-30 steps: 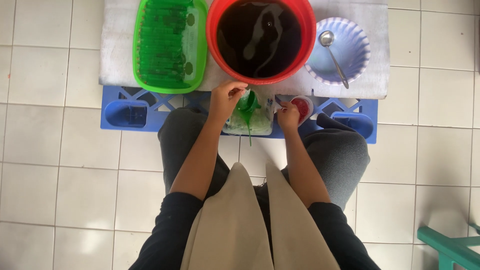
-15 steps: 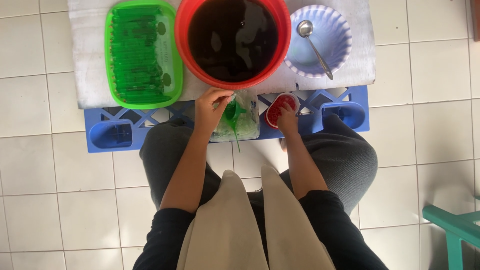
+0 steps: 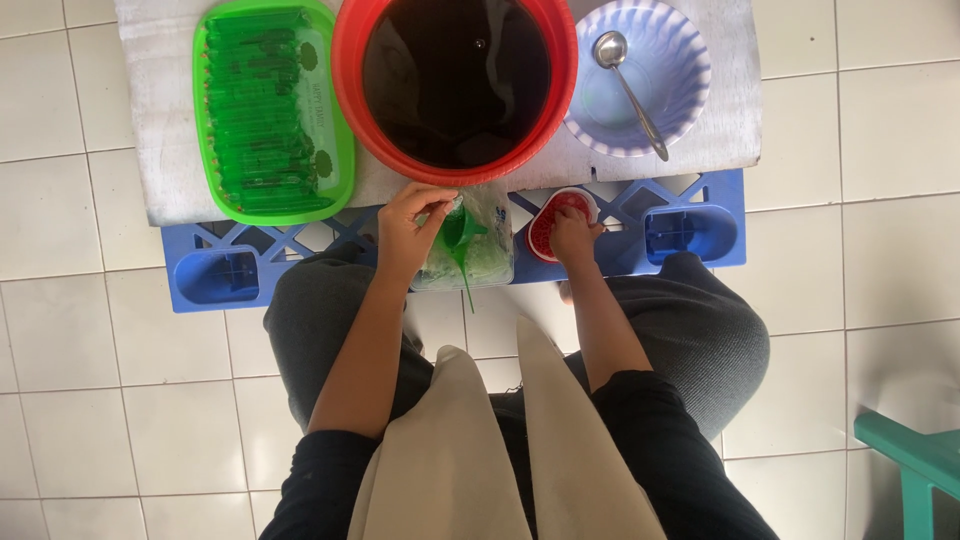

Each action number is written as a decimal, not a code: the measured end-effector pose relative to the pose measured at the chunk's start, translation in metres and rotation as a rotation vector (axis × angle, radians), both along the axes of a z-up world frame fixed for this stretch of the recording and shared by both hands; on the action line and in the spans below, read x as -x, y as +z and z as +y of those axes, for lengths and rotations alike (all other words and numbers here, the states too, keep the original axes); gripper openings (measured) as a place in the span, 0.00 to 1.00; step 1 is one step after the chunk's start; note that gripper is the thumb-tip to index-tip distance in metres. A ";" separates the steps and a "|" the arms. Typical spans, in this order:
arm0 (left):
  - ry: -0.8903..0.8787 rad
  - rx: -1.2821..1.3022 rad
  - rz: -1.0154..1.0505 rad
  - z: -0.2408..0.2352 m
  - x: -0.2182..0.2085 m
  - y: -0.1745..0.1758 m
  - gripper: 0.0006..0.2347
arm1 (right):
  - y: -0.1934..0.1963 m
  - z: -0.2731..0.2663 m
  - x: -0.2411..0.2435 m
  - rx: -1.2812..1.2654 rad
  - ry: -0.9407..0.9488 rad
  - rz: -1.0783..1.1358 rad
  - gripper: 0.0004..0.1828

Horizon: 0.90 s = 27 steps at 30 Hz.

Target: Filling small plastic tubes with liquid using a funnel and tying them closed by hand.

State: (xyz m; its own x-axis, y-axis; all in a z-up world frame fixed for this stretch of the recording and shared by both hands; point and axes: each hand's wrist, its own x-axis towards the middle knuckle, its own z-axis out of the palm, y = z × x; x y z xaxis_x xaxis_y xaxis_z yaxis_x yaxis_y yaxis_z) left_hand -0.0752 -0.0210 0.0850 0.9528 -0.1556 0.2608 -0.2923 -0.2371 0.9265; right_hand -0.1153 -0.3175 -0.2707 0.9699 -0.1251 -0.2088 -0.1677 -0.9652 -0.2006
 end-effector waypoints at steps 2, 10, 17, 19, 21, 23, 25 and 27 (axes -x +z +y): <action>0.001 0.000 0.001 0.001 0.000 0.000 0.05 | -0.005 -0.002 -0.003 -0.004 -0.055 -0.048 0.18; 0.004 0.016 -0.024 0.004 0.005 0.009 0.04 | 0.071 -0.008 -0.020 -0.352 -0.510 -0.193 0.05; -0.008 0.016 -0.041 0.013 0.013 0.017 0.05 | 0.075 -0.015 -0.008 -0.501 -0.526 -0.185 0.10; -0.019 0.018 -0.047 0.016 0.016 0.019 0.05 | 0.080 -0.015 -0.006 -0.477 -0.460 -0.189 0.09; -0.045 -0.010 -0.055 0.020 0.018 0.020 0.05 | 0.083 -0.016 -0.007 -0.461 -0.436 -0.168 0.08; -0.045 -0.009 -0.066 0.024 0.020 0.021 0.05 | 0.088 -0.017 -0.008 -0.491 -0.418 -0.200 0.08; -0.043 -0.011 -0.072 0.028 0.023 0.023 0.05 | 0.092 -0.018 -0.010 -0.521 -0.400 -0.227 0.08; -0.033 -0.019 -0.050 0.032 0.026 0.027 0.05 | 0.097 -0.018 -0.015 -0.436 -0.373 -0.250 0.06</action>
